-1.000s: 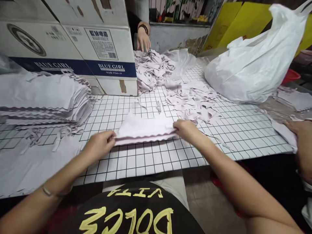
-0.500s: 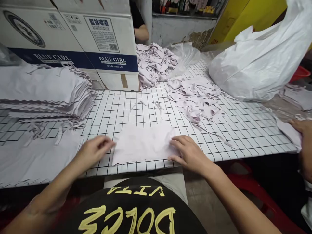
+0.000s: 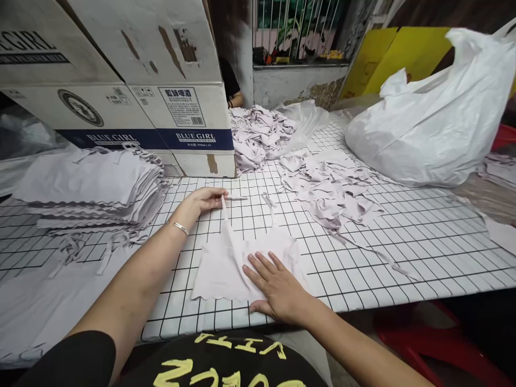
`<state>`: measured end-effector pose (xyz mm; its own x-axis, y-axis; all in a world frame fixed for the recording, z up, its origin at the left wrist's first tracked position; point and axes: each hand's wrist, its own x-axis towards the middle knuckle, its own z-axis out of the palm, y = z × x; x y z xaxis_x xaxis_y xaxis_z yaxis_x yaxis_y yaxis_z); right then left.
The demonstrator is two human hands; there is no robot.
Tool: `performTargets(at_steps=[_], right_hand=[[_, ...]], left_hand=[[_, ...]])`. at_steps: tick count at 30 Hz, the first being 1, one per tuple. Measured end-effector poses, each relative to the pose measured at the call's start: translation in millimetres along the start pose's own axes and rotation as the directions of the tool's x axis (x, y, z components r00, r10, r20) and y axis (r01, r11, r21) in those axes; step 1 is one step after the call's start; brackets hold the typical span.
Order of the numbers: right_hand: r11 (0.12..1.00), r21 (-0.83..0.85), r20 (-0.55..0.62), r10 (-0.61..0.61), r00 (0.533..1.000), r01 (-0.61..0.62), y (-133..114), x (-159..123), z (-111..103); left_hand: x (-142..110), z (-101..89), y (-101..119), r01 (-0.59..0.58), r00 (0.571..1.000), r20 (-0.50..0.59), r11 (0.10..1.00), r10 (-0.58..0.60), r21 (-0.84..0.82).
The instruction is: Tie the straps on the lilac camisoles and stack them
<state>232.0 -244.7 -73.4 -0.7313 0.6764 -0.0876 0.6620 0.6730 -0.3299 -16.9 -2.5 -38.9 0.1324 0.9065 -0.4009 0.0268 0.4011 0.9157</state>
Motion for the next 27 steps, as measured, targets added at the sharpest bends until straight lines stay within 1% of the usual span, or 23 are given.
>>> performTargets(at_steps=[1, 3, 5, 7, 10, 11, 12, 13, 14, 15, 16, 17, 18, 19, 20, 22, 24, 27], right_hand=[[1.000, 0.007, 0.007, 0.002, 1.000, -0.002, -1, 1, -1], [1.000, 0.018, 0.009, 0.003, 1.000, -0.003, -2, 2, -1], [1.000, 0.027, 0.001, -0.002, 1.000, 0.002, -2, 2, -1], [0.999, 0.041, -0.001, 0.000, 1.000, 0.000, -2, 1, -1], [0.993, 0.115, 0.044, 0.024, 0.999, -0.029, -1, 0, -9], [0.983, 0.176, 0.058, 0.042, 0.997, -0.051, 0, 1, -15], [0.959, 0.270, 0.056, 0.076, 0.996, -0.088, 1, 5, -22], [0.909, 0.394, 0.038, 0.132, 0.991, -0.136, 3, 10, -30], [0.826, 0.534, 0.007, 0.210, 0.978, -0.181, 5, 17, -39], [0.714, 0.671, -0.030, 0.298, 0.954, -0.202, 7, 25, -48], [0.590, 0.786, -0.069, 0.378, 0.923, -0.184, 9, 35, -58], [0.475, 0.869, -0.097, 0.433, 0.896, -0.136, 12, 45, -67], [0.378, 0.923, -0.112, 0.452, 0.885, -0.076, 14, 55, -76], [0.294, 0.955, -0.116, 0.439, 0.891, -0.021, 16, 64, -83], [0.214, 0.977, -0.103, 0.405, 0.909, 0.016, 18, 71, -90], [0.068, 0.997, -0.044, 0.314, 0.948, 0.024, 20, 83, -98], [-0.034, 0.999, 0.008, 0.268, 0.963, 0.001, 18, 92, -101], [-0.137, 0.989, 0.085, 0.246, 0.965, -0.053, 12, 101, -98]], left_hand=[[3, -3.5, 6, 0.008, 0.999, 0.032, 0.998, -0.006, -0.066], [10, -9.2, 19, -0.004, 0.998, 0.053, 0.982, 0.014, -0.187], [15, -13.1, 31, -0.046, 0.998, 0.034, 0.957, 0.057, -0.286], [16, -15.6, 41, -0.097, 0.995, 0.001, 0.931, 0.104, -0.351], [2, -15.2, 48, -0.162, 0.986, -0.027, 0.903, 0.165, -0.397], [-7, -13.2, 48, -0.206, 0.976, -0.022, 0.897, 0.215, -0.391], [-18, -10.0, 47, -0.274, 0.956, -0.006, 0.888, 0.293, -0.370], [-30, -5.7, 44, -0.361, 0.920, 0.024, 0.871, 0.390, -0.333], [-44, -0.4, 41, -0.455, 0.868, 0.072, 0.845, 0.491, -0.281], [-58, 5.4, 37, -0.543, 0.806, 0.133, 0.810, 0.577, -0.222], [-71, 11.3, 34, -0.611, 0.748, 0.200, 0.775, 0.633, -0.163], [-84, 16.9, 30, -0.656, 0.705, 0.266, 0.747, 0.657, -0.108], [-94, 22.0, 27, -0.690, 0.672, 0.322, 0.722, 0.667, -0.056], [-103, 26.3, 24, -0.718, 0.645, 0.367, 0.696, 0.670, -0.007], [-109, 29.7, 22, -0.745, 0.621, 0.399, 0.666, 0.674, 0.036], [-115, 34.1, 18, -0.786, 0.588, 0.435, 0.609, 0.682, 0.108], [-116, 36.6, 14, -0.801, 0.580, 0.445, 0.578, 0.683, 0.156], [-114, 39.2, 7, -0.803, 0.583, 0.434, 0.566, 0.686, 0.185]])
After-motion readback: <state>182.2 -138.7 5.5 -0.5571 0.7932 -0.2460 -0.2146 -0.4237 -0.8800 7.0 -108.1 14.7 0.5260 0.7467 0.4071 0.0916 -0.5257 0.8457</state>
